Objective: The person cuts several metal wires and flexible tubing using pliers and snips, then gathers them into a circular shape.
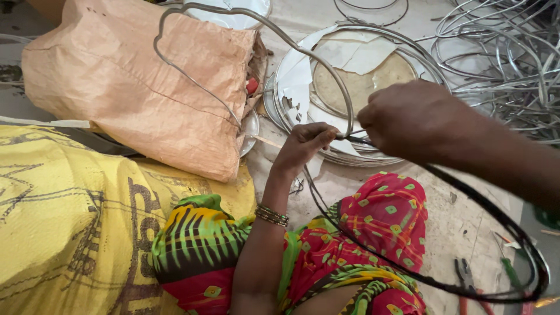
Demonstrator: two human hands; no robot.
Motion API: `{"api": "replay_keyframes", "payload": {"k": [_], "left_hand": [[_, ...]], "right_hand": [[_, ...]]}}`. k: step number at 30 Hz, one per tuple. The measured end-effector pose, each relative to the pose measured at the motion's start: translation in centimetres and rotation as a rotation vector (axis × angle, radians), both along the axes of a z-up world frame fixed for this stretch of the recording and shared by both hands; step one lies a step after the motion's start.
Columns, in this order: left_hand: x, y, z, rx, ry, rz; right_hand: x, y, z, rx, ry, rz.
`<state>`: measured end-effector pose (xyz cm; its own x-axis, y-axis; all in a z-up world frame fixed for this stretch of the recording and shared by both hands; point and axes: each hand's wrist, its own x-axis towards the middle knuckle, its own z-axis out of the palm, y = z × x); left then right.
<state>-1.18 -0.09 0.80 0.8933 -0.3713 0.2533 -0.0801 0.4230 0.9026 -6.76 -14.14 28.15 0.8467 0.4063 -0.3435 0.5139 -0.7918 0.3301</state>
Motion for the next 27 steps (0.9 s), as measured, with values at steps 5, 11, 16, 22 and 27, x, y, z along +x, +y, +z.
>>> {"api": "replay_keyframes", "payload": {"k": [5,11,16,22,27], "left_hand": [[-0.1,-0.9,0.4,0.002,0.002,0.017],[-0.9,0.0,1.0,0.089,-0.006,0.022],[-1.0,-0.1,1.4,0.051,-0.03,-0.046],[-1.0,-0.2,0.2,0.092,-0.04,-0.029],[-0.8,-0.5,-1.3,0.097,0.008,-0.032]], "right_hand": [[-2.9,0.2,-1.1,-0.018,-0.185,0.23],[-0.4,-1.6,-1.7,0.055,0.026,-0.106],[1.8,-4.1,-1.8,0.335,0.201,-0.308],[2.6,-6.5,-4.4,0.484,0.317,-0.372],[4.2,-10.5,-10.3,0.869,0.435,-0.371]]}}
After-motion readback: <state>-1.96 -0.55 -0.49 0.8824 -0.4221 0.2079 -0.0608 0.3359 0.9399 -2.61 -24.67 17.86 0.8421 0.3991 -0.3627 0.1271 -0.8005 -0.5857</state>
